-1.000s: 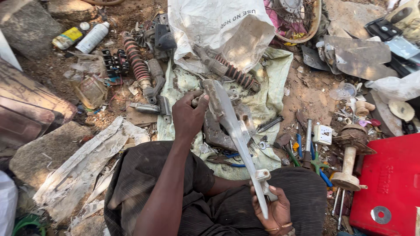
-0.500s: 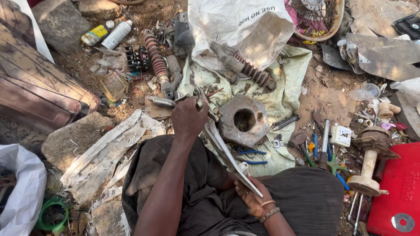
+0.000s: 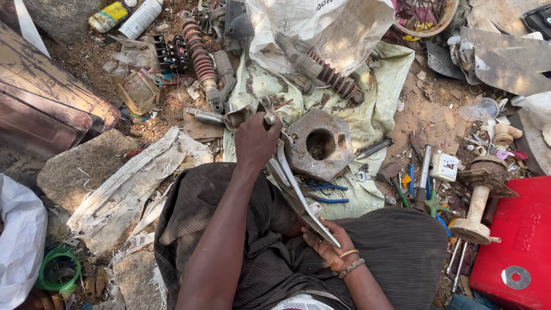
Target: The person sits on the ground and uses pliers to remove a small metal ring from a silver metal part. They then use a hammer to tap the part and a screwdriver to pry at it.
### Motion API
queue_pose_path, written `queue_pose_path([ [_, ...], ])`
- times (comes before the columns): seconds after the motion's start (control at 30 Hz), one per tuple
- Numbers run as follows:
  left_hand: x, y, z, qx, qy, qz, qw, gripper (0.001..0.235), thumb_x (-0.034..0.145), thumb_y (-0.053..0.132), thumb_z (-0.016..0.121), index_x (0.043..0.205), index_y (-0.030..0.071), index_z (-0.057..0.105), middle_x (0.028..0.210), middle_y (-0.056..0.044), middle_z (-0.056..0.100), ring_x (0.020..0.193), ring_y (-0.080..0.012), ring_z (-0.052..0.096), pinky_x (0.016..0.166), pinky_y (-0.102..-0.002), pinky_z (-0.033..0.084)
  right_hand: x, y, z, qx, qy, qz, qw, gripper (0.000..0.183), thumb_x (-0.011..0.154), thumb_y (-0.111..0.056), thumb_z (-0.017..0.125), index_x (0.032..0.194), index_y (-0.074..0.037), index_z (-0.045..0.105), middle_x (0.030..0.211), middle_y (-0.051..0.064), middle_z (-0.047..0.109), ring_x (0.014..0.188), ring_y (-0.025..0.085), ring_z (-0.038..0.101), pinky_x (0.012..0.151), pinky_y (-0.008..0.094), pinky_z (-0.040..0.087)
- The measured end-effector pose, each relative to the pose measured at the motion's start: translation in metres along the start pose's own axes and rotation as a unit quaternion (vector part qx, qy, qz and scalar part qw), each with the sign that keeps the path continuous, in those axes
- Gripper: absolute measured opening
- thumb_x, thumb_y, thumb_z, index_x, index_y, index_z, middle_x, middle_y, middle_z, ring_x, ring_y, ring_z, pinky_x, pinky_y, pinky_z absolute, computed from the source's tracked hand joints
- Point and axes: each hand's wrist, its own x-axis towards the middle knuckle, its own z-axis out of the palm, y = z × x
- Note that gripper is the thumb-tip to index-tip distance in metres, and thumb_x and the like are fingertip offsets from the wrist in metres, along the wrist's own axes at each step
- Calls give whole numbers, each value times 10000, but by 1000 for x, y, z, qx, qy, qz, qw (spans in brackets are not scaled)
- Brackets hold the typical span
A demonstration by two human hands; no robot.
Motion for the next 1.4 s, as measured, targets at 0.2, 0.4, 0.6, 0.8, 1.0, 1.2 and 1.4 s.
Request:
queue_pose_path([
  [0.2, -25, -29, -8, -76, -30, -44, 996, 423, 1004, 419, 519, 948, 35, 689, 626, -87, 672, 516, -216, 691, 533, -425, 576, -37, -1, 56, -526, 150, -230, 805, 475, 907, -268, 688, 1367, -161, 635, 1369, 132, 634, 1272, 299, 636, 1031, 425, 550],
  [0.4, -52, -55, -10, -109, 20, -28, 993, 558, 1009, 470, 545, 1215, -31, 678, 662, -160, 697, 605, -278, 712, 602, -444, 541, -38, -45, 181, -709, -85, -468, 521, 653, 944, -528, 603, 1477, -158, 532, 1542, 178, 483, 1417, 359, 441, 1134, 559, 368],
  [0.6, -61, -65, -16, -103, 89, 62, 989, 560, 1056, 436, 594, 1269, -78, 658, 970, -260, 745, 896, -364, 754, 788, -447, 574, -14, -79, 243, -743, -254, -386, 485, 462, 907, -425, 722, 1301, -184, 719, 1237, 77, 754, 1137, 264, 725, 1000, 428, 563],
  [0.8, -61, -59, -13, -127, 52, -31, 990, 543, 995, 415, 610, 1266, -53, 655, 900, -238, 750, 819, -337, 767, 755, -433, 576, -1, -96, 246, -615, -349, -278, 650, 339, 864, -113, 827, 1177, -34, 723, 1108, 91, 752, 1052, 195, 711, 959, 355, 594],
  [1.0, -62, -54, -17, -119, 75, 11, 990, 513, 1027, 404, 605, 1253, -54, 657, 906, -230, 746, 831, -334, 757, 766, -432, 572, -3, -95, 243, -575, -324, -251, 708, 485, 799, -126, 799, 1246, -69, 618, 1116, 1, 713, 997, 107, 706, 904, 292, 586],
  [1.2, -62, -66, 2, -188, 67, -52, 978, 510, 985, 419, 608, 1253, -13, 648, 995, -209, 767, 937, -328, 758, 817, -418, 573, 13, -93, 234, -737, -157, -367, 546, 496, 977, -459, 603, 785, -12, 696, 625, 90, 652, 545, 160, 582, 560, 362, 474],
  [1.4, -68, -30, -17, -153, 90, -64, 982, 549, 952, 409, 644, 1379, 69, 594, 1215, -243, 690, 1154, -400, 663, 999, -461, 509, 0, -87, 250, -738, -159, -316, 574, 364, 944, -351, 652, 853, -6, 721, 647, 131, 687, 577, 249, 602, 607, 441, 506],
])
